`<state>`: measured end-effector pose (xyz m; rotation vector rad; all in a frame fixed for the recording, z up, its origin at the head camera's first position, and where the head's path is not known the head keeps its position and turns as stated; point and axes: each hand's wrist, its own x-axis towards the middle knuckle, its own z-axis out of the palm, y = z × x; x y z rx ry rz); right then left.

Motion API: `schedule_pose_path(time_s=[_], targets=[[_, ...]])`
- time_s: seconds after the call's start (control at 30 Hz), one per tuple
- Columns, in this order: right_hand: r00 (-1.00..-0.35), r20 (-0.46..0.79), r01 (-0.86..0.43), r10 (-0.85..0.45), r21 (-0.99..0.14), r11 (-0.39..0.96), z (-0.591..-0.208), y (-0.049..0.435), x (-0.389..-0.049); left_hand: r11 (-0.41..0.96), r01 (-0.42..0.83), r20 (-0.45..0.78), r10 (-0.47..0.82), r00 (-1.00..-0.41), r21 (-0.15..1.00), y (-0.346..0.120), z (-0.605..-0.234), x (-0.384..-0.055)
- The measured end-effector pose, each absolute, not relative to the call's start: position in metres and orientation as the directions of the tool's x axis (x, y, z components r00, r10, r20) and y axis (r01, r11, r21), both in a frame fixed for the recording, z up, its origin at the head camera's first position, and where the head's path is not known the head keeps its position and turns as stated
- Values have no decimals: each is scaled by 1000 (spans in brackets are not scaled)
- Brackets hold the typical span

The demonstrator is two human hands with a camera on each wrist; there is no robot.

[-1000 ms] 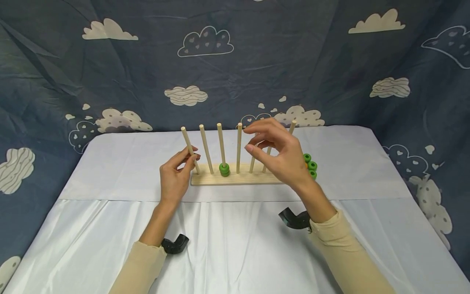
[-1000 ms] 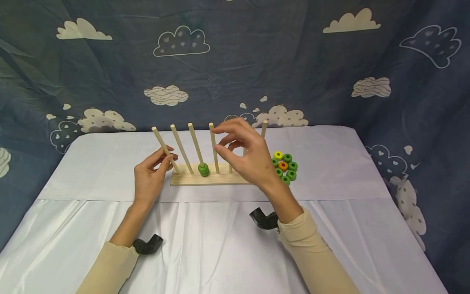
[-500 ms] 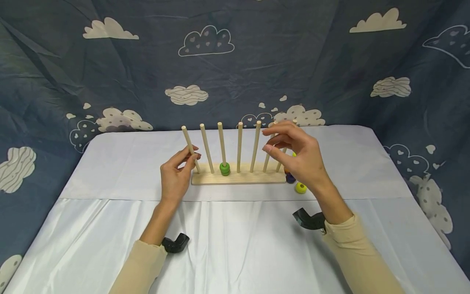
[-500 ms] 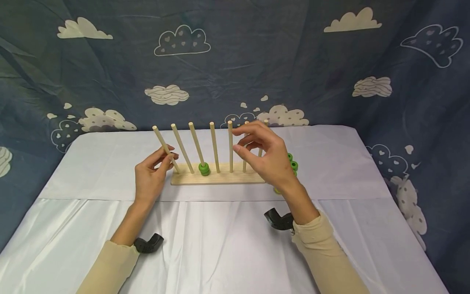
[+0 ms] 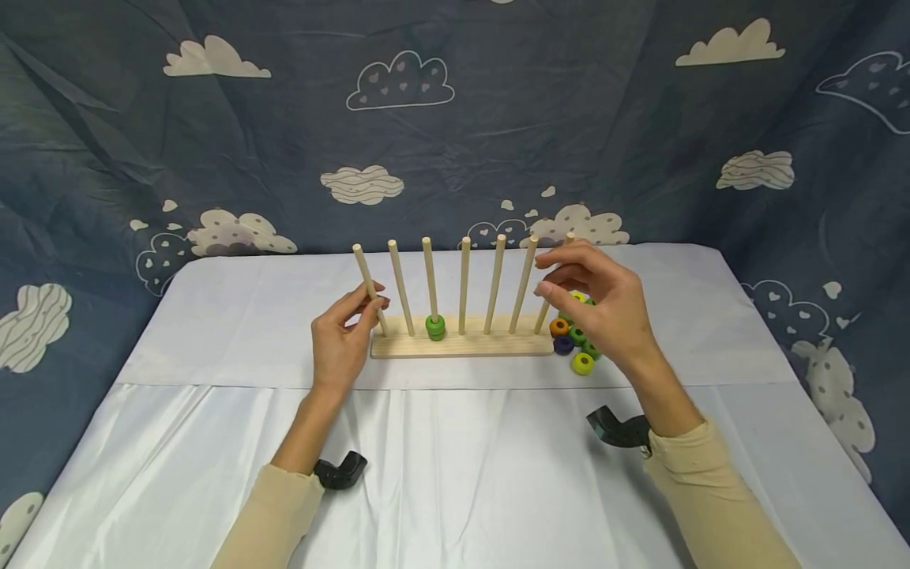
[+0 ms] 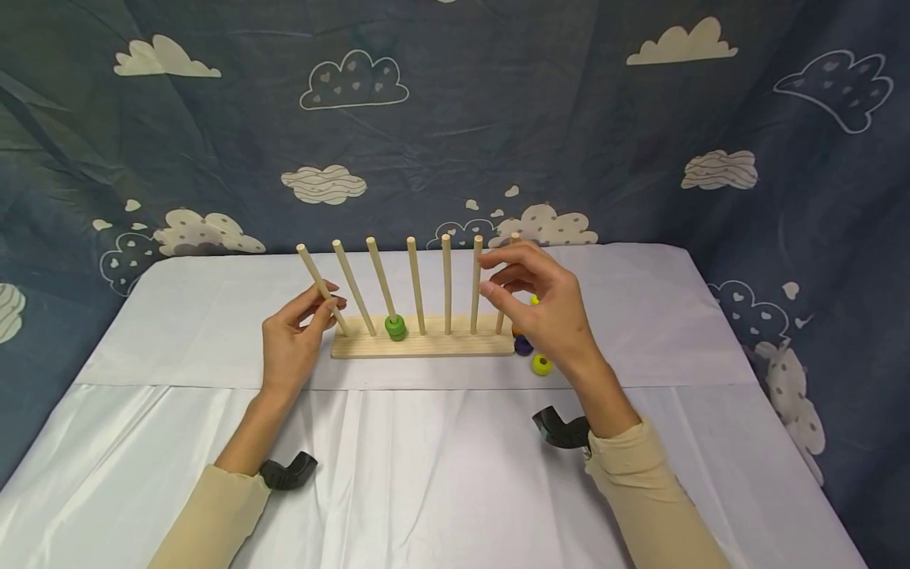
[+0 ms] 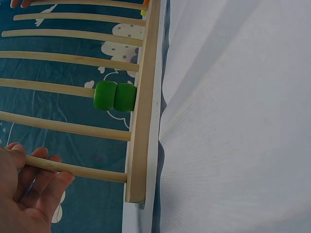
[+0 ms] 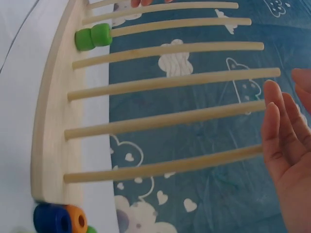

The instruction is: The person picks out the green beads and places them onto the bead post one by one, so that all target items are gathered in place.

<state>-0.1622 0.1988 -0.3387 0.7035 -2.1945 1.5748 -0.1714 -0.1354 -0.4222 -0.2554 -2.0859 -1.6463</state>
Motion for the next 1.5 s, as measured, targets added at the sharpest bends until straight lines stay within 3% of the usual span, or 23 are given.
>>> schedule_pose_path(time_s=[1.5], targets=[[-914, 406, -376, -15, -829, 415, -384, 263, -177, 278, 430, 479, -139, -867, 859, -136, -423, -172]])
